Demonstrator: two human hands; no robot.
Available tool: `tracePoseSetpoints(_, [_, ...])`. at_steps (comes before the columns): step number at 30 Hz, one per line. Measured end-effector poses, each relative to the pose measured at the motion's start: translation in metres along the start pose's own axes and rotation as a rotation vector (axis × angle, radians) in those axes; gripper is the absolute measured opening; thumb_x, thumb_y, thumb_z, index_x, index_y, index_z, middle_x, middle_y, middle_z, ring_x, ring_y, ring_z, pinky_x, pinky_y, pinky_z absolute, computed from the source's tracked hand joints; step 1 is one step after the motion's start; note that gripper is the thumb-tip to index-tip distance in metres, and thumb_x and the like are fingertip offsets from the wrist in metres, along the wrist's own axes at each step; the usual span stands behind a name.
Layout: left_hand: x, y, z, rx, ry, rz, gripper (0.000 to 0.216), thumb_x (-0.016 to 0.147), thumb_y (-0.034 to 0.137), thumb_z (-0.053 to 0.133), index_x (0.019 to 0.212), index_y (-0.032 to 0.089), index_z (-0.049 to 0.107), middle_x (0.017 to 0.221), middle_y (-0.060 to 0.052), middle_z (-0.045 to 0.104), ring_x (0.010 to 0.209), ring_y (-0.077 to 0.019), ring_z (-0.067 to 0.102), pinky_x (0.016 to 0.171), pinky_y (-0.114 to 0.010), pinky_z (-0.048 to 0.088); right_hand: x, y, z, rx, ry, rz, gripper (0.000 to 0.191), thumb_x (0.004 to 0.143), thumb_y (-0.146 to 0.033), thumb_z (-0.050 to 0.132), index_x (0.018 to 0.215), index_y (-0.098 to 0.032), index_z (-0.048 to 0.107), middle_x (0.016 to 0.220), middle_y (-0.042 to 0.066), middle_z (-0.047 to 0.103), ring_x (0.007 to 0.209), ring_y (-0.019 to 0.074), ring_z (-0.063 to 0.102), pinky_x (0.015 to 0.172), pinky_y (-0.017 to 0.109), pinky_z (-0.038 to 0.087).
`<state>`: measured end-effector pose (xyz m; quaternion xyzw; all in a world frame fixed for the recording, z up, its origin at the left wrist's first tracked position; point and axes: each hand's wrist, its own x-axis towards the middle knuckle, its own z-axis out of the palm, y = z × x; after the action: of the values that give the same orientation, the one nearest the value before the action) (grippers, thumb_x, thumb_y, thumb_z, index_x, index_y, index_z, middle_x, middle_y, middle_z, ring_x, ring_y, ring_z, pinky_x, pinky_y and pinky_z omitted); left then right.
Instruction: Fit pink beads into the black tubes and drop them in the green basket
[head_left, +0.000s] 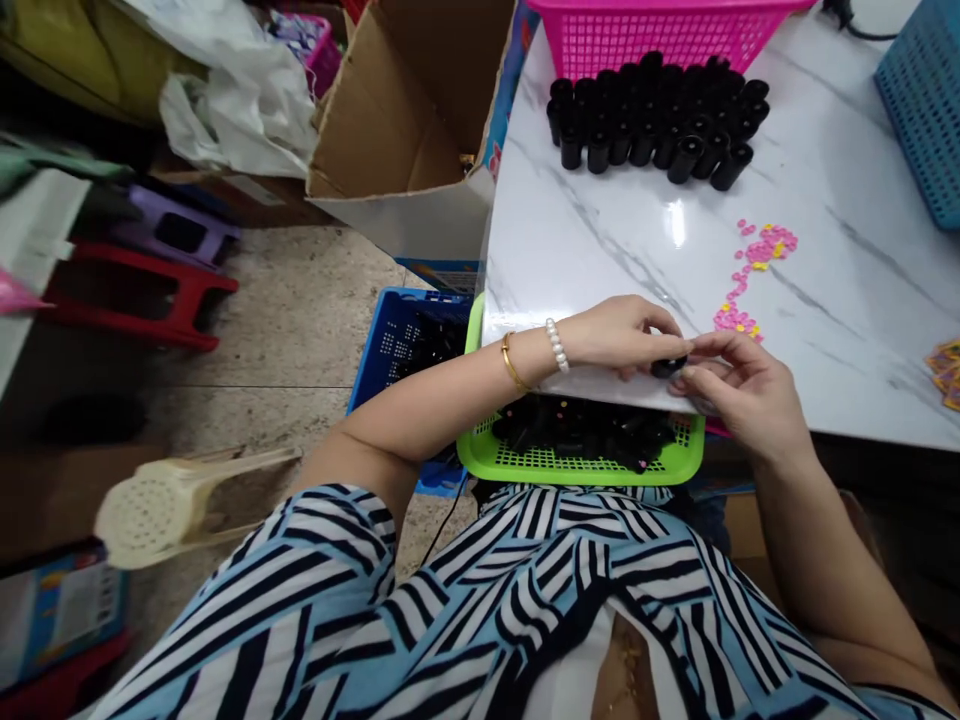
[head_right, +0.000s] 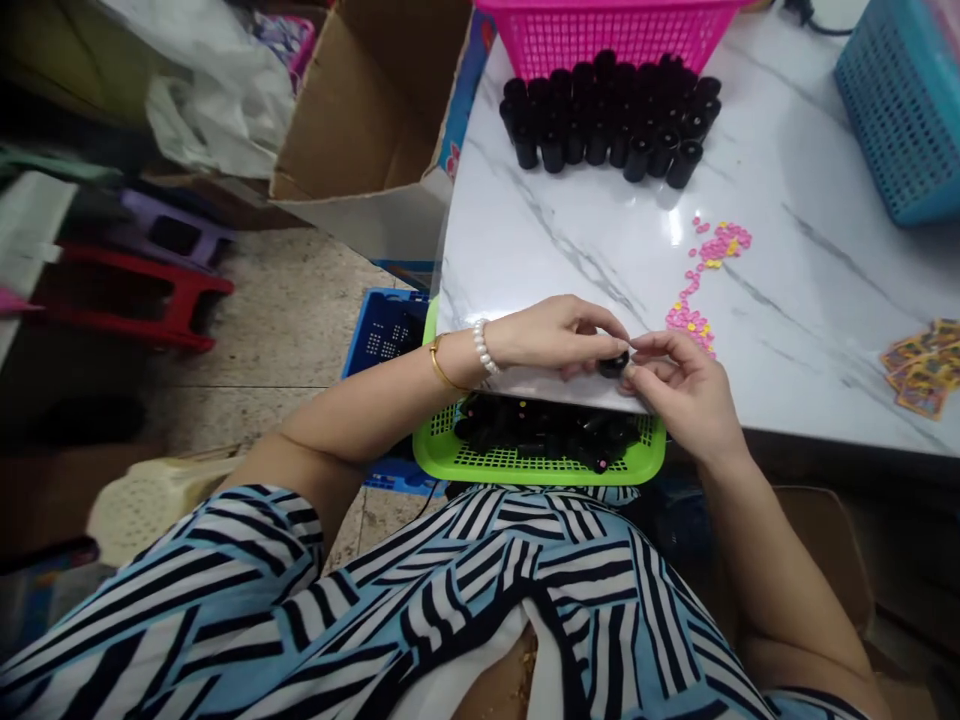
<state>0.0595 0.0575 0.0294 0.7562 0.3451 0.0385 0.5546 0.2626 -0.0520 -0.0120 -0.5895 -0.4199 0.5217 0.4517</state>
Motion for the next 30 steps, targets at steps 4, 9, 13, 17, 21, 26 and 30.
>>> tracePoseSetpoints(4, [0.009,-0.005,0.004,-0.213,-0.055,-0.13,0.035,0.1,0.044,0.066,0.112,0.014,0.079,0.071,-0.005,0.073,0.048,-0.0104,0.061,0.047,-0.023,0.042,-0.001,0.004,0.006,-0.012,-0.018,-0.025,0.028,0.083,-0.033,0.085,0.106,-0.023,0.072,0.079,-0.001,0.077,0.075,0.0175,0.078,0.075,0.03,0.066])
tracePoseSetpoints(9, [0.008,-0.01,0.01,-0.468,-0.217,-0.236,0.03,0.1,0.04,0.072,0.118,0.017,0.082,0.072,-0.006,0.075,0.052,-0.0108,0.065,0.048,-0.022,0.046,-0.008,0.01,0.01,-0.071,-0.017,-0.089,0.036,0.079,-0.028,0.088,0.11,-0.023,0.072,0.095,0.001,0.076,0.086,0.0173,0.078,0.081,0.03,0.068])
tracePoseSetpoints(13, [0.002,-0.008,0.014,-0.631,-0.168,-0.344,0.031,0.101,0.038,0.074,0.123,0.016,0.08,0.071,-0.004,0.075,0.053,-0.0094,0.067,0.054,-0.022,0.054,-0.01,0.013,0.012,-0.166,0.029,-0.198,0.033,0.081,-0.027,0.087,0.111,-0.025,0.074,0.104,0.002,0.071,0.088,0.017,0.075,0.08,0.031,0.069])
tracePoseSetpoints(17, [0.003,-0.008,0.012,-0.682,-0.2,-0.367,0.03,0.102,0.034,0.073,0.124,0.014,0.077,0.071,-0.005,0.076,0.056,-0.0111,0.07,0.06,-0.025,0.06,-0.005,0.018,0.014,-0.197,0.034,-0.244,0.027,0.084,-0.028,0.085,0.108,-0.025,0.075,0.103,0.002,0.068,0.086,0.0164,0.074,0.079,0.032,0.069])
tracePoseSetpoints(21, [0.006,-0.01,0.005,-0.696,-0.288,-0.384,0.048,0.096,0.056,0.076,0.111,0.011,0.077,0.079,-0.012,0.08,0.067,-0.019,0.077,0.062,-0.029,0.062,-0.007,0.023,0.014,-0.181,-0.001,-0.268,0.028,0.086,-0.03,0.085,0.112,-0.027,0.076,0.106,0.002,0.07,0.087,0.0173,0.075,0.08,0.034,0.069])
tracePoseSetpoints(26, [-0.031,-0.021,0.029,-0.436,-0.308,-0.25,0.056,0.1,0.057,0.067,0.138,0.017,0.066,0.073,-0.004,0.076,0.056,-0.0164,0.072,0.05,-0.023,0.052,-0.028,0.029,-0.023,-0.427,0.337,-0.448,0.017,0.092,-0.029,0.079,0.109,-0.029,0.079,0.103,0.002,0.076,0.087,0.0198,0.073,0.085,0.04,0.065])
tracePoseSetpoints(30, [-0.074,-0.04,0.071,0.425,-0.273,-0.028,0.038,0.102,0.039,0.069,0.134,0.018,0.074,0.09,-0.011,0.081,0.077,-0.0221,0.078,0.068,-0.029,0.058,-0.03,0.036,-0.065,-0.803,0.541,-0.533,0.017,0.097,-0.03,0.072,0.112,-0.029,0.08,0.104,0.007,0.078,0.096,0.0265,0.07,0.094,0.049,0.059])
